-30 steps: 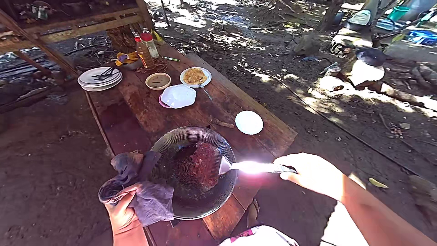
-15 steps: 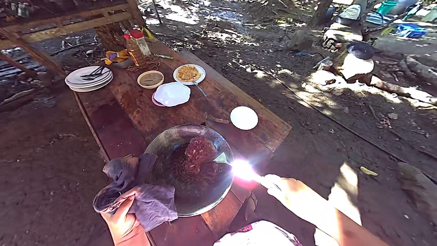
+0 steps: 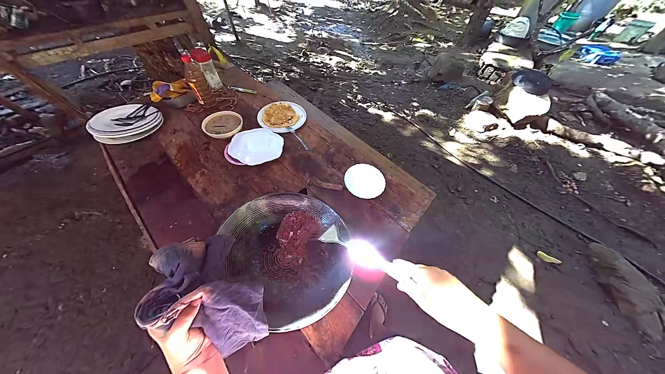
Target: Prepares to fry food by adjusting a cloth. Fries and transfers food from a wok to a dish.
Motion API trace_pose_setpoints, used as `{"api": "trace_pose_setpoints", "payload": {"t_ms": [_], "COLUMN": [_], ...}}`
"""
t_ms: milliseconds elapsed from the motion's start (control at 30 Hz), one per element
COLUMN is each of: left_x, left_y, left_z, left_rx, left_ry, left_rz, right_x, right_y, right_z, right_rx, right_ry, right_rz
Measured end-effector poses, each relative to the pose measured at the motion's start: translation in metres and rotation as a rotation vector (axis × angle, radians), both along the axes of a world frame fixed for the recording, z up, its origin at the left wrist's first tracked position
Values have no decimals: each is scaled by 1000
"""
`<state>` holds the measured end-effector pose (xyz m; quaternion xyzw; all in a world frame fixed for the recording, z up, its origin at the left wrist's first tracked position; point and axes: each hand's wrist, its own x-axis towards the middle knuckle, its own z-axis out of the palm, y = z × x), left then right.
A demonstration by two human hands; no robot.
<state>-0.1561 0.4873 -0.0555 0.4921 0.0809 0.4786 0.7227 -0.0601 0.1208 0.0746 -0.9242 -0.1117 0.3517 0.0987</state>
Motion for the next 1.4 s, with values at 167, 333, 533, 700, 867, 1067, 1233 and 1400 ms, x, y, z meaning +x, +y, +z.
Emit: {"api": "trace_pose_setpoints", "payload": {"t_ms": [167, 333, 533, 700, 867, 1067, 1233, 1400], "left_x": [19, 35, 59, 90, 122, 148, 162, 167], "left_y": [-17, -25, -53, -99, -137, -166, -194, -204], "left_z": [24, 36, 65, 86, 87, 74, 76, 78], "left_rx": [-29, 4, 100, 123, 159, 175, 147, 164], "left_ry": [48, 41, 5, 85, 117, 109, 160, 202], "left_rz": [2, -37, -87, 5, 47, 108, 189, 232], "right_x": [-12, -25, 27, 78, 138, 205, 258, 278], "right_y": [-39, -49, -61, -97, -143, -202, -209, -219], "right_z": [7, -31, -78, -73, -72, -67, -58, -89], "right_rx": [122, 373, 388, 448, 296, 530, 266, 336], "right_ry": [-177, -639, -840, -703, -486, -407, -227, -428], "right_rz": [129, 303, 259, 304, 343, 418, 484, 424]}}
